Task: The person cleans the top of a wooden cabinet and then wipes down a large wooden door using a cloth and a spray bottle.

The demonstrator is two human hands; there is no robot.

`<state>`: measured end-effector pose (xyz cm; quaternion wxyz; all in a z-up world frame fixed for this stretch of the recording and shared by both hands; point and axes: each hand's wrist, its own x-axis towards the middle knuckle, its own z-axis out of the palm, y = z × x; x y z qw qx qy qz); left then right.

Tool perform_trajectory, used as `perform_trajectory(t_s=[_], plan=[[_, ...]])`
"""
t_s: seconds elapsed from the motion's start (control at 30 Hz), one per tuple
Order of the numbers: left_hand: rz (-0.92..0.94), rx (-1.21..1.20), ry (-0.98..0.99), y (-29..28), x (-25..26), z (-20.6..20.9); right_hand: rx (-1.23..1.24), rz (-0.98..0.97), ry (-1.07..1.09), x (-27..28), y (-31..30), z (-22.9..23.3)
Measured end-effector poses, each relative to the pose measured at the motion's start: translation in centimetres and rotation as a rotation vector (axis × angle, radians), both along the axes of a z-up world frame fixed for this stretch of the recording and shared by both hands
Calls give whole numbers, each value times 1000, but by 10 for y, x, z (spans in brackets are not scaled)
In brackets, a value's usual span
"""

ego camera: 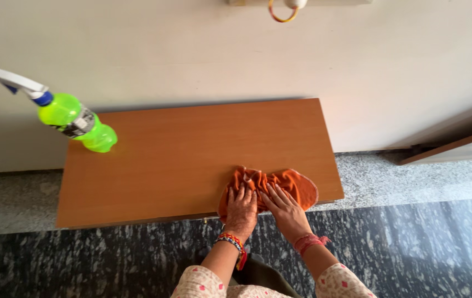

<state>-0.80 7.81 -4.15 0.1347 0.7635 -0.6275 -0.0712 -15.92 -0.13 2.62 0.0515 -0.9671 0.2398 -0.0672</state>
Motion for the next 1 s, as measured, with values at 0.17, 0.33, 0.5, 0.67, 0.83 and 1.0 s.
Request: perform_trajectory(t_s=[0.17,0.33,0.5,0.67,0.83,1.0], plan=[[-50,-52,-24,-45,-50,-11,-27,-46,-38,-48,-33,3],[-71,-42,-35,-79,-93,-14,-39,-118,26,-88,-59,3],[-93,-67,-75,-107,-123,-9,-9,-155,-58,-116,-81,0],[-120,-20,-74,-107,-124,-2,-42,-149,7,-124,-86,-4],[-137,-2,-43,-105,-120,6,-59,-114,44,-129,-91,-6],[-187,24,-2,-94,-106,13,-55,-77,20,-133,-99,-15]])
